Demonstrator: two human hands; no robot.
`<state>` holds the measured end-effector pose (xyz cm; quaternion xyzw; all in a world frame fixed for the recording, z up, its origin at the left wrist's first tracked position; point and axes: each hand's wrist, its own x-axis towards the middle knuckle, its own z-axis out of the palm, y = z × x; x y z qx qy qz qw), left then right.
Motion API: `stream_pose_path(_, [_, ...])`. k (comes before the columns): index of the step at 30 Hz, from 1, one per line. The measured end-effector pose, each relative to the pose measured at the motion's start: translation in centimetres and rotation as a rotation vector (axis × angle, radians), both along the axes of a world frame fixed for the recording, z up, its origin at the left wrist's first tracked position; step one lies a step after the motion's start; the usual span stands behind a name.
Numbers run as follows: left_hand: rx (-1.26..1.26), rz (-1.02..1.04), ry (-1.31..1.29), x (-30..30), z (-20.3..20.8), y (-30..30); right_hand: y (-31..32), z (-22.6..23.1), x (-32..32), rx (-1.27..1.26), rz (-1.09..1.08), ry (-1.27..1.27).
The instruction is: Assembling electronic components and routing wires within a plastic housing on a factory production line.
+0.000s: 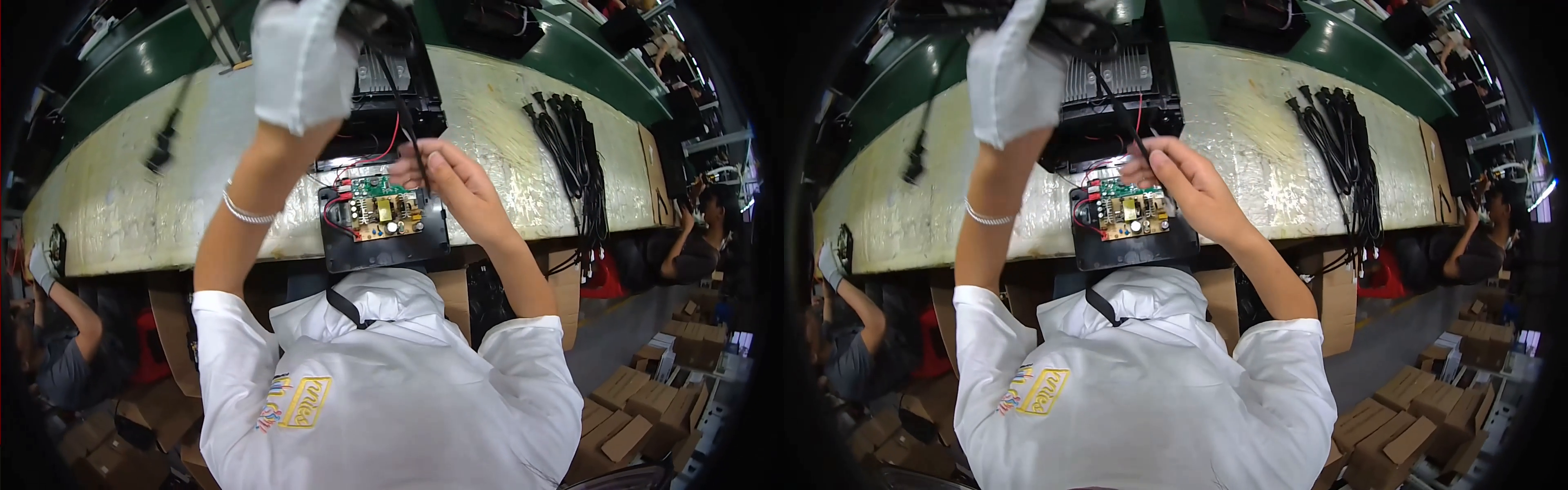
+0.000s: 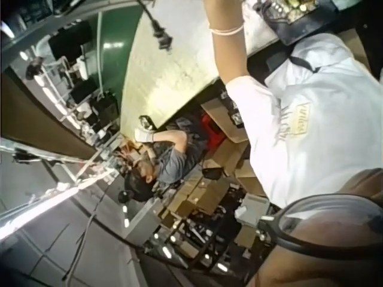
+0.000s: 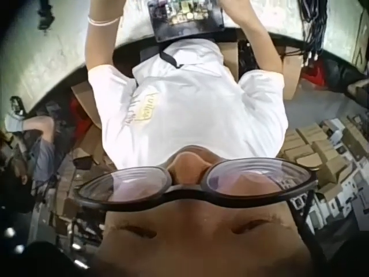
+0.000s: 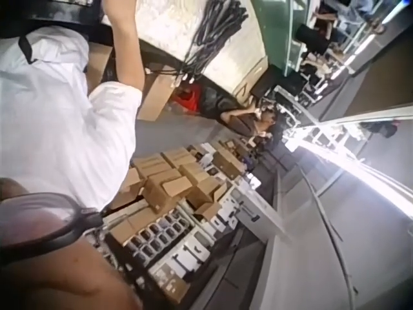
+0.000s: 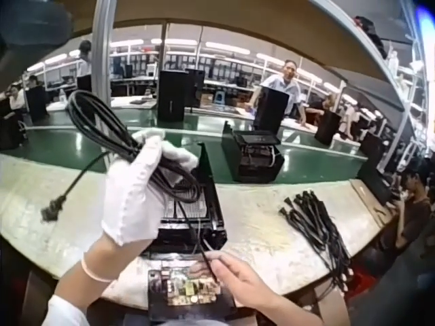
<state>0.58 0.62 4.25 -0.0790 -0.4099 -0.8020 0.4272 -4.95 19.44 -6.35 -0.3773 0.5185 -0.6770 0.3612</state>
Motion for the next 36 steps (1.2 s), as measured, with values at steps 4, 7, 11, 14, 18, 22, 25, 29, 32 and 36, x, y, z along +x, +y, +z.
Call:
stream_pose_path(4, [-0.048, -0.013, -0.008, -1.0, 0.5, -2.9, 0.3, -2.1, -0.1, 0.175, 0.153, -0.035])
stream_pose_path(7, [-0.027, 0.0, -0.06, -2.2, 0.3, -3.1, 0.5, -2.9, -0.2, 0.183, 0.144, -0.039])
stream_pose_path(11, [-0.167, 0.17, -0.25, -3.2, -0.6, -3.3, 1.1, -4.2, -0.9, 0.262, -0.035, 0.203])
stream_pose_path(14, [-0.239, 0.181, -0.27, -3.1, -0.4, -2.7, 1.2, -3.6, -1.2, 0.409, -0.069, 0.338])
stream_pose_path(18, [-0.219, -0.051, -0.109, -3.8, -0.7, -2.2, 0.8, -4.1, -1.4, 0.405, -0.221, 0.596])
stream_pose_path(22, [-0.185, -0.134, -0.087, -4.2, -0.7, -0.9, 0.1, -5.9, -0.9, 0.314, -0.278, 0.631])
stream_pose_path(25, [-0.284, -0.069, -0.138, -4.1, -0.8, -0.9, 0.2, -6.1, -0.8, 0.331, -0.312, 0.644])
stream_pose_path(29, [-0.249, -0.078, -0.172, -3.8, -0.6, -0.6, 0.4, -6.1, -0.8, 0.287, -0.29, 0.7])
stream_pose_path(32, [-0.289, -0.069, -0.161, -4.0, -0.9, -0.7, 1.1, -6.4, -1.9, 0.328, -0.219, 0.527])
stream_pose_path(36, [-0.248, -0.134, -0.131, -3.6, -1.2, -0.9, 1.6, -5.3, -2.3, 0.328, -0.11, 0.708])
